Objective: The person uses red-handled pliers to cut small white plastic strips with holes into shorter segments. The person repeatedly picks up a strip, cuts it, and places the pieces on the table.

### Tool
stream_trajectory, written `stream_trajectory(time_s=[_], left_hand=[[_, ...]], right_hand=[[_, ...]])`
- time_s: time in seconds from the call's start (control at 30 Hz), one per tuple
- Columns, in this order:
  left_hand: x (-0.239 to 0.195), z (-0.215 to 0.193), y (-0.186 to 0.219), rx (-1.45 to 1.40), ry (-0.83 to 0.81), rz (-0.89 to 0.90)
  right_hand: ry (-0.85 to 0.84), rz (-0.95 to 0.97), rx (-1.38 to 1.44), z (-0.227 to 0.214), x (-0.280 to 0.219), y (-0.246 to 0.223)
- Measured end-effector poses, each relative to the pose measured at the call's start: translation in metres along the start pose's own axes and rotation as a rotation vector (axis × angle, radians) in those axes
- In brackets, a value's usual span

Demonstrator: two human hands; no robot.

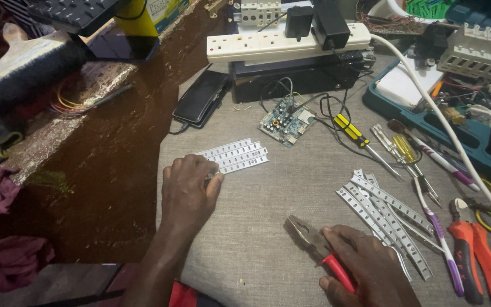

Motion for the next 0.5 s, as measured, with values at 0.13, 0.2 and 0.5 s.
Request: stream_trajectory(time_s=[0.13, 0.2, 0.5], left_hand=[[0.003, -0.003, -0.003, 0.007, -0.114, -0.054], [0.002, -0.004, -0.004, 0.011, -0.171, -0.088], [-0.002, -0.034, 0.064, -0.199, 0.024, 0.085]], right_hand=[[0.03, -0.036, 0.009, 0.0, -0.001, -0.001], [0.028, -0.02, 0.015, 0.001, 0.0, 0.001], [0.195, -0.269, 0.088, -0.021, 0.006, -0.04]])
Point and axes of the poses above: each hand's wrist, its own x-axis towards the middle knuckle, its own z-axis out of the palm, y = z × x, the point moved 5 cm from there along x, towards the middle knuckle, and after that the axes turned 10 degrees about x, right-handed, at the moved point
